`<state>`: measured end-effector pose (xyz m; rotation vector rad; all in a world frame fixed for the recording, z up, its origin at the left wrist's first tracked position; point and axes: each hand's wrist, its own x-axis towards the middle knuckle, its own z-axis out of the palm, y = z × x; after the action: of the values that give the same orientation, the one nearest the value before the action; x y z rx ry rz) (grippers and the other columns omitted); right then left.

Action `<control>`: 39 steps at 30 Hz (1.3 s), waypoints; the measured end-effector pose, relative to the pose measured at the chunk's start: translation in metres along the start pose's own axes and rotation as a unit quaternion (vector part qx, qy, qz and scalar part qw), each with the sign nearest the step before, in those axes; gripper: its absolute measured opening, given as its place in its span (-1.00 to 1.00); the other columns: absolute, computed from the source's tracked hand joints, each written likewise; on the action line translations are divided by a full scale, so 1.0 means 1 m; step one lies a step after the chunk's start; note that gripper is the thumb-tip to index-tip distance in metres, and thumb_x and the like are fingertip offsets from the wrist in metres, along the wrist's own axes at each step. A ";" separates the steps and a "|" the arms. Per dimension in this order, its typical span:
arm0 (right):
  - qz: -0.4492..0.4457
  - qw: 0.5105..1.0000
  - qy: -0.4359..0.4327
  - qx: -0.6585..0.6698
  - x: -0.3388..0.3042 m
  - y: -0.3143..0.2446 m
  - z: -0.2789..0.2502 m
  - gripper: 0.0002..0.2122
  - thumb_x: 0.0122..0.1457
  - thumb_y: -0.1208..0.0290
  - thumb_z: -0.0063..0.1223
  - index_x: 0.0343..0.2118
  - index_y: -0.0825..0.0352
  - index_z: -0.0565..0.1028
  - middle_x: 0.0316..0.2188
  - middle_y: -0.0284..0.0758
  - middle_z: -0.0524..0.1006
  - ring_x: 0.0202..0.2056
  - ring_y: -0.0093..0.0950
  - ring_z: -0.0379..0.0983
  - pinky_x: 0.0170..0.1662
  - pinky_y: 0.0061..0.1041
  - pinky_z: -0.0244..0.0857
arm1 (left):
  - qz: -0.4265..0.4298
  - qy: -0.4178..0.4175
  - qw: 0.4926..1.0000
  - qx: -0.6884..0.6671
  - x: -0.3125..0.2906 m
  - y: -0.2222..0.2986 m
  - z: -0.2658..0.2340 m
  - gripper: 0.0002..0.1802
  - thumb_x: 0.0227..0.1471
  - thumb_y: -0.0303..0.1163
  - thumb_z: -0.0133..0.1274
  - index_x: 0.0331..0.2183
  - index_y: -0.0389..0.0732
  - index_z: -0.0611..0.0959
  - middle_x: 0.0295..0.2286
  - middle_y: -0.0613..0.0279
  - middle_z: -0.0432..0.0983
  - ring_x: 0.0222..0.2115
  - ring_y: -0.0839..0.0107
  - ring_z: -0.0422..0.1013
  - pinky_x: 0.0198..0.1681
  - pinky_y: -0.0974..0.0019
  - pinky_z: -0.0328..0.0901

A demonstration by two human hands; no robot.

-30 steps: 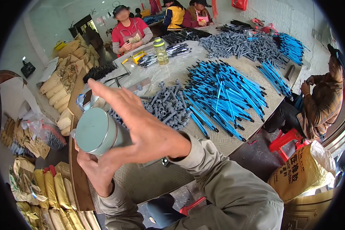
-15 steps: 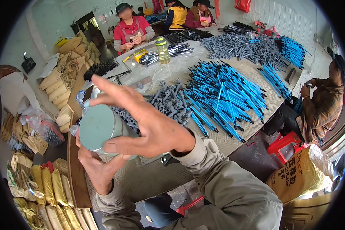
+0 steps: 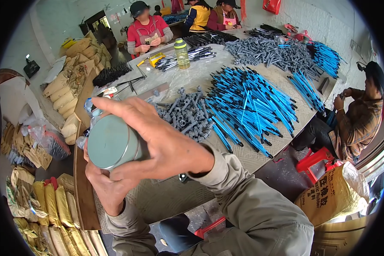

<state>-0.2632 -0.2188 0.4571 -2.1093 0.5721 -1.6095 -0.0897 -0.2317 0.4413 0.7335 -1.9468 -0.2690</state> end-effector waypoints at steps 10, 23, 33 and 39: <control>0.027 0.997 -0.010 0.067 -0.001 0.003 -0.002 -0.07 -0.25 0.22 0.32 0.20 0.34 0.02 -0.03 -0.19 0.29 0.02 -0.21 0.16 0.14 -0.21 -0.14 | 0.014 0.001 0.999 0.030 0.000 -0.002 -0.002 -0.19 -0.62 -0.05 0.39 -0.22 -0.25 0.55 -0.32 0.19 0.47 -0.23 0.28 0.35 0.08 0.09 -0.09; 0.030 0.999 -0.017 -0.032 -0.001 -0.002 -0.003 -0.02 -0.27 0.11 0.33 0.21 0.32 0.00 0.05 -0.16 0.24 0.08 -0.20 0.09 0.16 -0.13 -0.22 | 0.022 0.012 0.998 0.056 -0.001 0.000 -0.002 -0.23 -0.59 -0.09 0.39 -0.23 -0.26 0.56 -0.33 0.18 0.46 -0.24 0.27 0.35 0.07 0.09 -0.08; 0.096 0.987 -0.035 0.126 -0.004 0.008 -0.002 0.00 -0.30 0.11 0.37 0.20 0.35 0.01 0.14 -0.15 0.15 0.10 -0.21 0.12 0.17 -0.19 -0.20 | 0.028 0.011 0.998 0.060 0.000 -0.005 0.002 -0.19 -0.64 -0.08 0.40 -0.23 -0.28 0.55 -0.33 0.16 0.46 -0.25 0.26 0.35 0.05 0.10 -0.06; -0.073 0.963 0.145 -0.216 0.008 -0.006 -0.005 -0.04 -0.01 -0.27 -0.11 0.20 0.49 -0.13 0.01 0.12 0.27 0.07 -0.13 0.23 0.14 -0.22 0.03 | 0.029 0.032 0.998 0.045 0.008 -0.014 0.005 -0.18 -0.61 -0.13 0.43 -0.21 -0.29 0.52 -0.35 0.09 0.44 -0.26 0.16 0.36 -0.03 0.08 0.06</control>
<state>-0.2654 -0.2182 0.4680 -2.2718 0.9590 -2.0489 -0.0910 -0.2482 0.4384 0.7336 -1.9250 -0.1211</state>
